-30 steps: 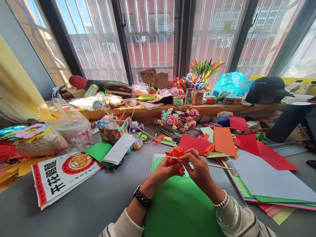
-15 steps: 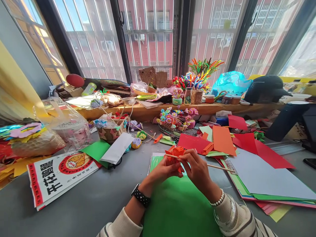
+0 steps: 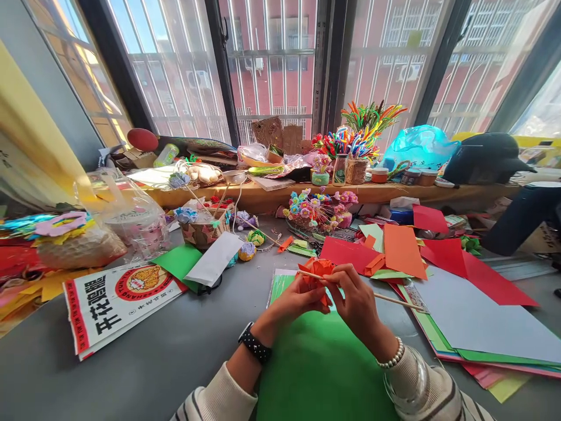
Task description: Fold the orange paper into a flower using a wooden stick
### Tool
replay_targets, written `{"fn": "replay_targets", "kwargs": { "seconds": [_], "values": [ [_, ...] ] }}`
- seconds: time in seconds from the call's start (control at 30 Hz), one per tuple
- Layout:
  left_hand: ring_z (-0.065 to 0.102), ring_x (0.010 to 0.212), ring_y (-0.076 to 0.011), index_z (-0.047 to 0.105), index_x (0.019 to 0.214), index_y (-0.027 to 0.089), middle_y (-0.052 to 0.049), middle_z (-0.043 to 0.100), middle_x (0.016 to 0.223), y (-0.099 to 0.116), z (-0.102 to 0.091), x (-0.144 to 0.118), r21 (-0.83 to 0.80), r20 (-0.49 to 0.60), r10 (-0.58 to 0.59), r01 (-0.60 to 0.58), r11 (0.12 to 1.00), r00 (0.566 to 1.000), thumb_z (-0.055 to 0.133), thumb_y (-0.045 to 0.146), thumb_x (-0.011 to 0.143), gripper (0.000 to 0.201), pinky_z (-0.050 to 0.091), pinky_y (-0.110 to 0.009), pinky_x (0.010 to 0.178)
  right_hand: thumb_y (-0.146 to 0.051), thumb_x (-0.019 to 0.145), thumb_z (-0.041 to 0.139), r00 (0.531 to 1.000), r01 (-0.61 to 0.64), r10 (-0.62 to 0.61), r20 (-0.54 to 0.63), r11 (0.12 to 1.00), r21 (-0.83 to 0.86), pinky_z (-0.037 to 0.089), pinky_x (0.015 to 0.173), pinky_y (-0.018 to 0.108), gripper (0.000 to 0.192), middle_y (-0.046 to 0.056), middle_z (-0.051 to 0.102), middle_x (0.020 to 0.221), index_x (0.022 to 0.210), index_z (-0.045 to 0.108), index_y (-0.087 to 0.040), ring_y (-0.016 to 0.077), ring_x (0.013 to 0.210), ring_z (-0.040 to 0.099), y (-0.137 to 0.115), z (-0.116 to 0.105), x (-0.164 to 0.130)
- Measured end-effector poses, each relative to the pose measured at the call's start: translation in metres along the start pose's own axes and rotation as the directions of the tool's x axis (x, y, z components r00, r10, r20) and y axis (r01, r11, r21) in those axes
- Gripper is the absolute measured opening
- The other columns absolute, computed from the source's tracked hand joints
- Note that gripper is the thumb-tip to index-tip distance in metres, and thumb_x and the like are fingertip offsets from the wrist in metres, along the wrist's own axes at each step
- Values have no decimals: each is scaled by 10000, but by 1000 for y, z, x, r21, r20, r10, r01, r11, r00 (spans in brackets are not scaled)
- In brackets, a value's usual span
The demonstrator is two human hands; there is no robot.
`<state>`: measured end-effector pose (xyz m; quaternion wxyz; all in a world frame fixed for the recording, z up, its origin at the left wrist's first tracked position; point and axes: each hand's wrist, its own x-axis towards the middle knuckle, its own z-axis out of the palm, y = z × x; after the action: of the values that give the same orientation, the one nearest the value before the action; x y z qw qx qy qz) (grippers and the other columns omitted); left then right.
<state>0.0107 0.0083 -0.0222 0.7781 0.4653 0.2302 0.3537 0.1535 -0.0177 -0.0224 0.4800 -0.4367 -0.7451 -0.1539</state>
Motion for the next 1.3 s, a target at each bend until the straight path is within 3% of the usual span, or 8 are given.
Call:
{"fn": "replay_targets", "kwargs": {
  "seconds": [0.37, 0.57, 0.67, 1.03, 1.3],
  "values": [
    [591, 564, -106, 506, 981, 157, 5, 608, 706, -6, -4, 2, -7, -24, 6, -6, 1000, 1000, 707, 266, 624, 424, 465, -248, 570, -234, 862, 426, 999, -33, 32, 38, 999, 23, 394, 512, 211, 149, 38, 535, 747, 772, 524, -166, 117, 605, 534, 1, -1, 0],
    [572, 610, -97, 574, 862, 140, -4, 602, 705, -6, -4, 3, -27, -41, 48, -49, 998, 998, 712, 259, 617, 305, 437, -234, 607, -240, 863, 429, 999, -27, 26, 41, 999, 23, 397, 509, 211, 144, 41, 542, 758, 794, 533, -169, 118, 612, 539, 1, 0, -1],
    [564, 619, -104, 591, 871, 135, -12, 600, 696, -6, -4, 3, -26, -66, 50, -52, 998, 997, 730, 277, 588, 345, 429, -239, 613, -230, 862, 428, 999, -21, 20, 47, 999, 34, 399, 509, 212, 144, 41, 538, 752, 791, 533, -160, 116, 603, 533, 0, 0, -1],
    [510, 620, -81, 621, 750, 104, -11, 564, 684, -3, -3, 4, 26, 22, 115, -115, 993, 993, 701, 266, 627, 218, 399, -202, 585, -236, 875, 391, 999, -21, 19, 45, 999, 44, 396, 488, 215, 182, 49, 535, 755, 789, 530, -157, 124, 612, 530, -4, 0, 1],
    [523, 602, -94, 615, 791, 119, -8, 576, 686, -3, -5, 4, 36, -4, 93, -93, 995, 996, 718, 273, 599, 267, 411, -218, 576, -229, 864, 417, 999, -23, 20, 46, 997, 73, 426, 521, 222, 150, 46, 536, 756, 795, 534, -164, 127, 625, 547, -3, 1, 0]
  ]
}}
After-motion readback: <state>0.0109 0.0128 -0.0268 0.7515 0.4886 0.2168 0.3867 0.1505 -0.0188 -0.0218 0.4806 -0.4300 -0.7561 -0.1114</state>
